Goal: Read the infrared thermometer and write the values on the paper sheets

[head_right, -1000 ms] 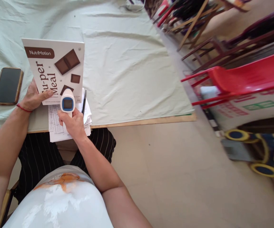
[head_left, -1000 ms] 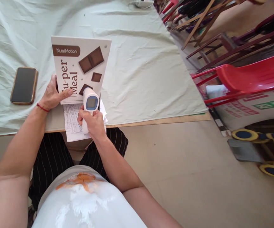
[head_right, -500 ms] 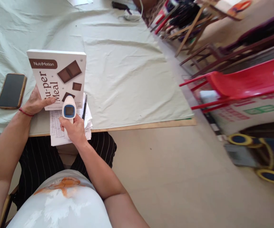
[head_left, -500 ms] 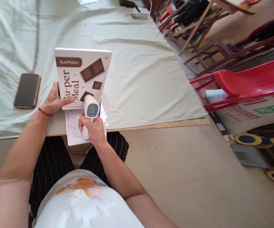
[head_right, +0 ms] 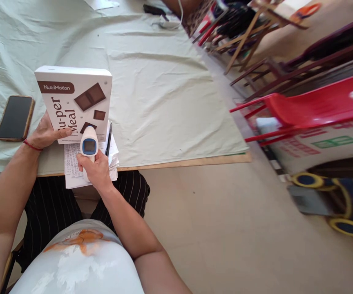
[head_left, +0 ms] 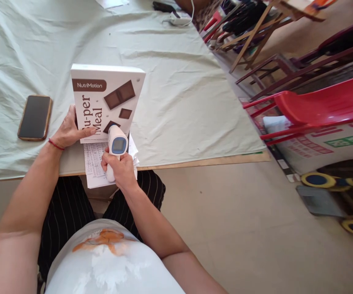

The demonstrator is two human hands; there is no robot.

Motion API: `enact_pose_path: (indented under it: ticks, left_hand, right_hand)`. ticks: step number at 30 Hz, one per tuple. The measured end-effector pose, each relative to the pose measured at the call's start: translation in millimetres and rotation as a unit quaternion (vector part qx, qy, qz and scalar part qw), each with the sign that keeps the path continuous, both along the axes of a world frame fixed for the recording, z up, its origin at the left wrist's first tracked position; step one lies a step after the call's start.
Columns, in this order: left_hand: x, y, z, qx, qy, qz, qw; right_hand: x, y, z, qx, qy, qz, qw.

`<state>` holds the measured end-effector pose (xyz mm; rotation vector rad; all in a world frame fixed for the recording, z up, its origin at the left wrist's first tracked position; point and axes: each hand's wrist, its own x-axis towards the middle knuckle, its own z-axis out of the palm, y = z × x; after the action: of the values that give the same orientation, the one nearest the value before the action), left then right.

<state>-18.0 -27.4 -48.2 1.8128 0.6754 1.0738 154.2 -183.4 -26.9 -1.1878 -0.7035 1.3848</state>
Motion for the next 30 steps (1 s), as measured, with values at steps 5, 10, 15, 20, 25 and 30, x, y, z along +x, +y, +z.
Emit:
enact_pose_path:
  ticks: [5, 10, 15, 20, 25, 30]
  left_hand:
    - [-0.6, 1.4, -4.6, -0.001, -0.012, 0.015, 1.0]
    - [2.6, -4.2, 4.7, -0.019, -0.013, 0.039, 0.999]
    - [-6.3, 5.4, 10.8, 0.069, -0.017, 0.156, 0.985]
    - [-19.3, 28.5, -7.9, 0.091, -0.002, 0.205, 0.975]
    - [-21.9, 34.6, -17.5, 0.063, 0.03, 0.202, 0.977]
    - [-29.4, 26.0, -12.3, 0.104, 0.146, 0.191, 0.965]
  right_hand:
    - [4.1, -3.4, 9.6, -0.003, 0.009, 0.03, 1.0]
    - [47.5, -10.4, 41.3, 0.054, -0.122, 0.03, 0.991]
    - [119.1, 9.0, 45.4, 0.018, -0.517, -0.062, 0.853]
    - [170.5, 28.0, 21.2, -0.103, -0.719, -0.036, 0.687]
    - [189.8, 31.5, 3.7, -0.118, -0.745, -0.039, 0.656]
    - [196.0, 35.0, -7.7, -0.118, -0.749, -0.036, 0.65]
